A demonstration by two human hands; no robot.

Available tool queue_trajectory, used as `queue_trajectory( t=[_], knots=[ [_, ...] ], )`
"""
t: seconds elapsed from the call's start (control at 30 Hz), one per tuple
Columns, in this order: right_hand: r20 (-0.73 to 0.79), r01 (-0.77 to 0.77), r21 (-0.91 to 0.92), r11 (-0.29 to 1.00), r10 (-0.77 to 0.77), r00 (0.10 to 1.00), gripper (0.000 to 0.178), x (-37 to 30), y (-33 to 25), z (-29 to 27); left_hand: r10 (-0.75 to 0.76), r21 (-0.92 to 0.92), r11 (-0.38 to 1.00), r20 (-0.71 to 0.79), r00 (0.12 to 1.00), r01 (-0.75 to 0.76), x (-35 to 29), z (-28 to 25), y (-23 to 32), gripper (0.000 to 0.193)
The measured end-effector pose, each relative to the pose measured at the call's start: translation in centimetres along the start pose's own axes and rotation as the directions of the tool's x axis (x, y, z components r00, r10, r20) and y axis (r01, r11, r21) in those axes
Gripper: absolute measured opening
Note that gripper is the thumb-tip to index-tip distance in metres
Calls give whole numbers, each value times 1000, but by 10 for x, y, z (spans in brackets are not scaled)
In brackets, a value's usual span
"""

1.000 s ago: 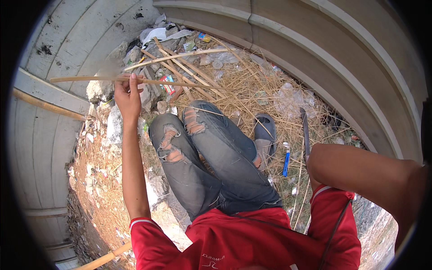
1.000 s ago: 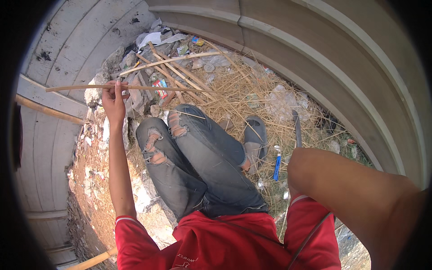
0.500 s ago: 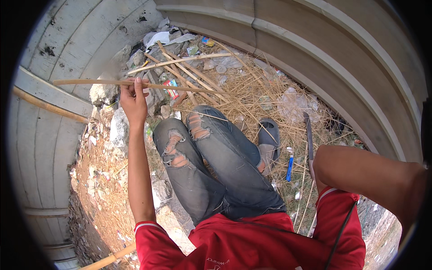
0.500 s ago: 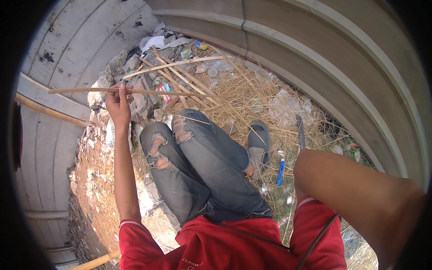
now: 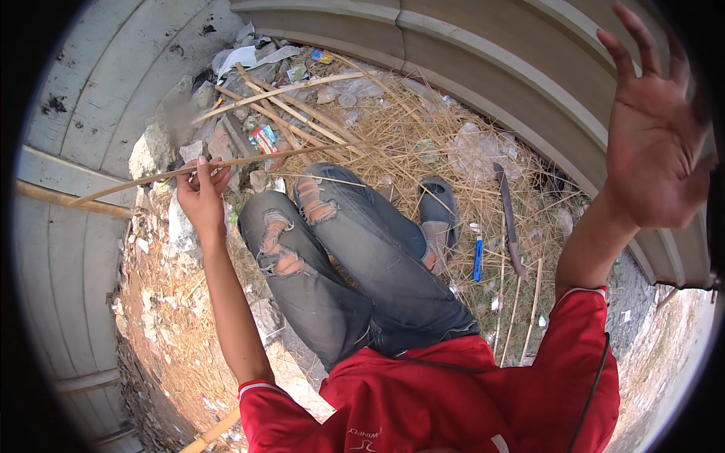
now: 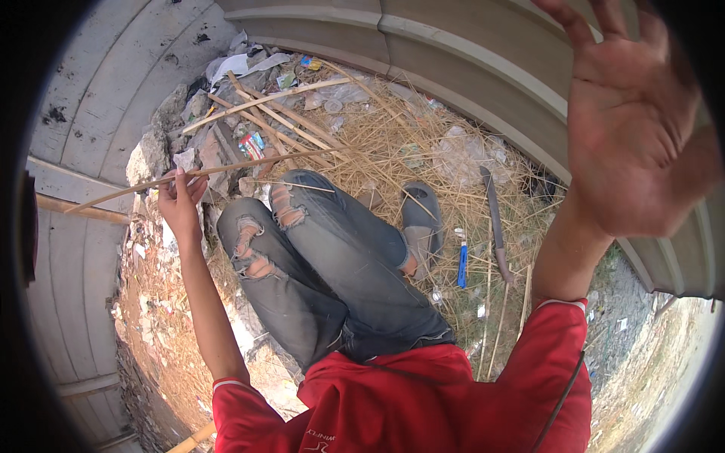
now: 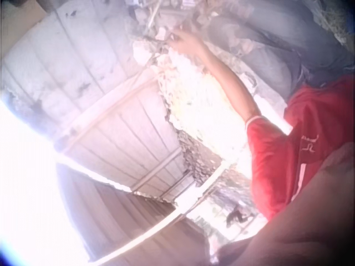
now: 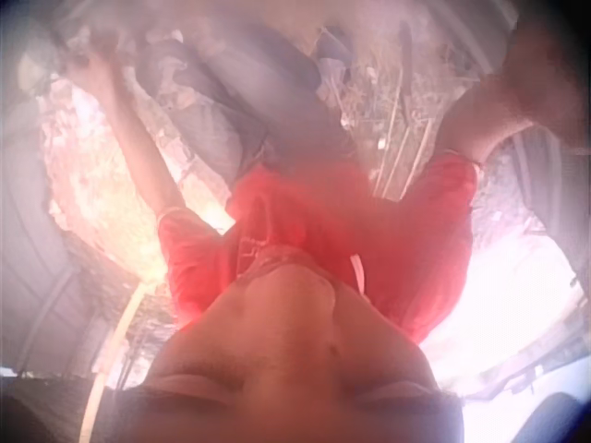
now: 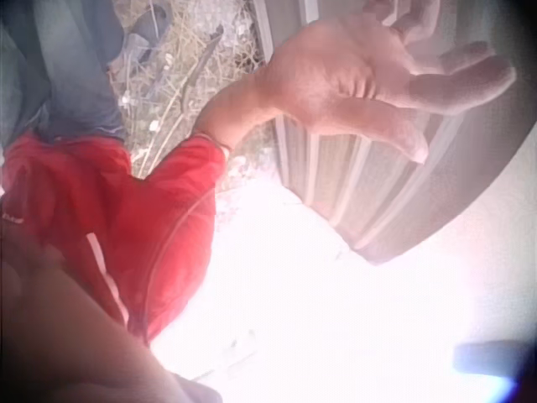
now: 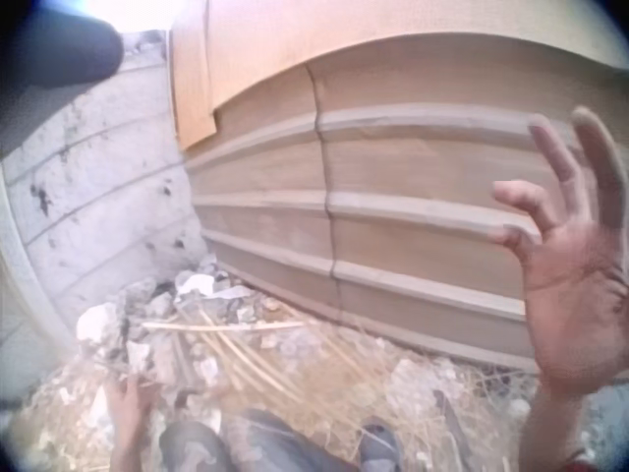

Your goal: The person sits on the ground and uses a utility knife to shave thin strips from a bamboo stick. They hold the stick against their legs and scrape the blade along its length to remove the outer layer. The person then switches to a machete to split the bamboo stick lengthwise.

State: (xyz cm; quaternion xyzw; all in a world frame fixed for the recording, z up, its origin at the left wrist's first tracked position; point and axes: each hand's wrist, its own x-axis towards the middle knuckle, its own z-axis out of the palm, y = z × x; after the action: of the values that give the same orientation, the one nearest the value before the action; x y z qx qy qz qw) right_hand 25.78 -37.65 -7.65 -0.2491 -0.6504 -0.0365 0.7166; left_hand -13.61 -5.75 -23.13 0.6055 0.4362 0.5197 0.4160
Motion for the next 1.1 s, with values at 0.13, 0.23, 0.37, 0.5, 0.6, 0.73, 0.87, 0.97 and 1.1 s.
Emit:
queue_trajectory(
  t=[0.13,0.23,0.37,0.5,0.6,0.73,0.87,0.97,1.1],
  knots=[
    [-48,-673,-713,197,944,327,31,-201,99,-46,52,-123,990,-125,991,-67,-31,-17,7,28],
    [-66,-308,-943,-129,976,-206,48,-409,79,-76,100,-161,976,-274,957,-148,-67,-35,29,24],
    [-340,-395,-803,-447,887,-312,63,-517,26,-38,103,-176,963,-458,883,-203,-114,-78,55,20],
    [-482,-520,-741,-425,876,-28,68,-567,-4,-28,129,-105,970,-541,831,-219,-147,-103,74,23],
    [-567,-534,-667,-519,819,-87,56,-569,5,-49,243,-55,915,-715,655,-400,-151,-142,92,25],
    [-549,-713,-457,-533,799,-245,57,-491,30,-56,331,76,819,-872,361,-568,-161,-196,103,31],
    [-584,-792,-534,-295,806,93,46,-353,69,-36,303,130,795,-931,203,-592,-158,-170,103,32],
    [-482,-954,-75,290,827,289,30,-266,111,-25,269,269,770,-959,-89,-579,-160,-171,89,34],
    [-110,-872,140,469,882,457,24,-122,112,23,168,211,753,-978,-127,-624,-158,-186,68,32]
  ],
)
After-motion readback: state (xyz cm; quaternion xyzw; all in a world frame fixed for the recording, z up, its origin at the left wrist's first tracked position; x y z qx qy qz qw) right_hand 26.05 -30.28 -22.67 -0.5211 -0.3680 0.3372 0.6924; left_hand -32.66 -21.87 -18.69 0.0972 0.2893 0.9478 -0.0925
